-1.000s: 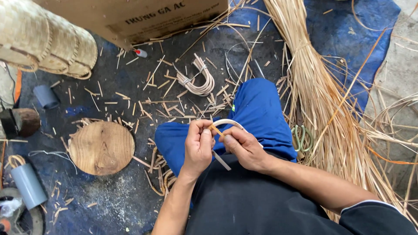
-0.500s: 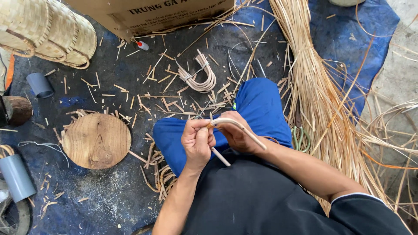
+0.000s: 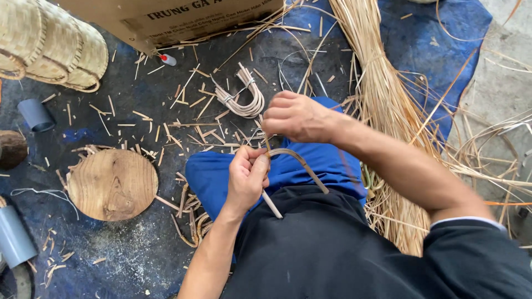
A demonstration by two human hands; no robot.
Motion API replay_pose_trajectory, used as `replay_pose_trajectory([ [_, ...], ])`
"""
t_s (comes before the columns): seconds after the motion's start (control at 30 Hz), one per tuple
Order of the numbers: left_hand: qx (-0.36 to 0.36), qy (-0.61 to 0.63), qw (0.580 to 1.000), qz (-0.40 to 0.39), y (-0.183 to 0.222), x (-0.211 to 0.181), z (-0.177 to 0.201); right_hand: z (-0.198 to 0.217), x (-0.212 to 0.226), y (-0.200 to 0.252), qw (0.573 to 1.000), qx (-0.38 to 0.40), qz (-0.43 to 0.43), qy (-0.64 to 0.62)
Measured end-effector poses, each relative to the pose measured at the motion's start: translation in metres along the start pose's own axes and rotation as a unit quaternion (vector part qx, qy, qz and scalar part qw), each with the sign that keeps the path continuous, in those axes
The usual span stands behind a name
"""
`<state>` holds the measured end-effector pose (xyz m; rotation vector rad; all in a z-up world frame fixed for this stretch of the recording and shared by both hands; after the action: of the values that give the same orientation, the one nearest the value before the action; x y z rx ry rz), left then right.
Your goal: The person sits on the floor and wraps thin rattan strips tightly around a bent rattan frame resting on their lap, winding the strip along the frame and pulling it taut to bind the joint. They continue winding the strip along the curved frame, covering successive sections by hand.
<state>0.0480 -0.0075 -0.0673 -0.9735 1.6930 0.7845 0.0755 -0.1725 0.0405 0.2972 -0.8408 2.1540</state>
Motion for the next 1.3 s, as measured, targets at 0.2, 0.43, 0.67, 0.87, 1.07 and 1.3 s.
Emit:
replay_pose_trajectory([
  [0.2,0.056,-0.115,0.992,0.018,-0.010,-0.039,-0.020,0.012,0.049,0.008,0.992,0.047,0.071,0.097],
  [0.43,0.052,-0.361,0.889,-0.277,-0.002,-0.110,-0.048,-0.002,0.050,0.055,0.923,0.082,-0.353,-0.127],
  [0.67,0.041,-0.348,0.904,-0.244,-0.003,-0.100,-0.040,-0.047,0.035,0.083,0.673,0.082,-0.436,-0.592],
  [0.87,0.034,-0.303,0.939,-0.159,-0.004,-0.088,-0.027,-0.055,0.022,0.096,0.633,0.073,-0.500,-0.587],
  [1.07,0.059,-0.139,0.986,-0.066,-0.001,-0.045,-0.016,-0.064,0.016,0.116,0.654,0.028,-0.485,-0.580],
  [1.3,0.017,-0.005,0.998,-0.052,-0.003,-0.032,-0.021,-0.071,0.029,0.105,0.693,0.042,-0.460,-0.554],
])
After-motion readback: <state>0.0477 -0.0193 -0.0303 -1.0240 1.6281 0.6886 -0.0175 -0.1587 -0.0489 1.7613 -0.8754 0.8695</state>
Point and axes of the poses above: each hand's wrist, its own y-axis away from the middle knuckle, its own z-axis out of the back of the hand, x = y × z, the point moved 7 cm from there along -y, towards the middle knuckle, and after that the axes turned 11 degrees about -z, right-handed, at the moved point
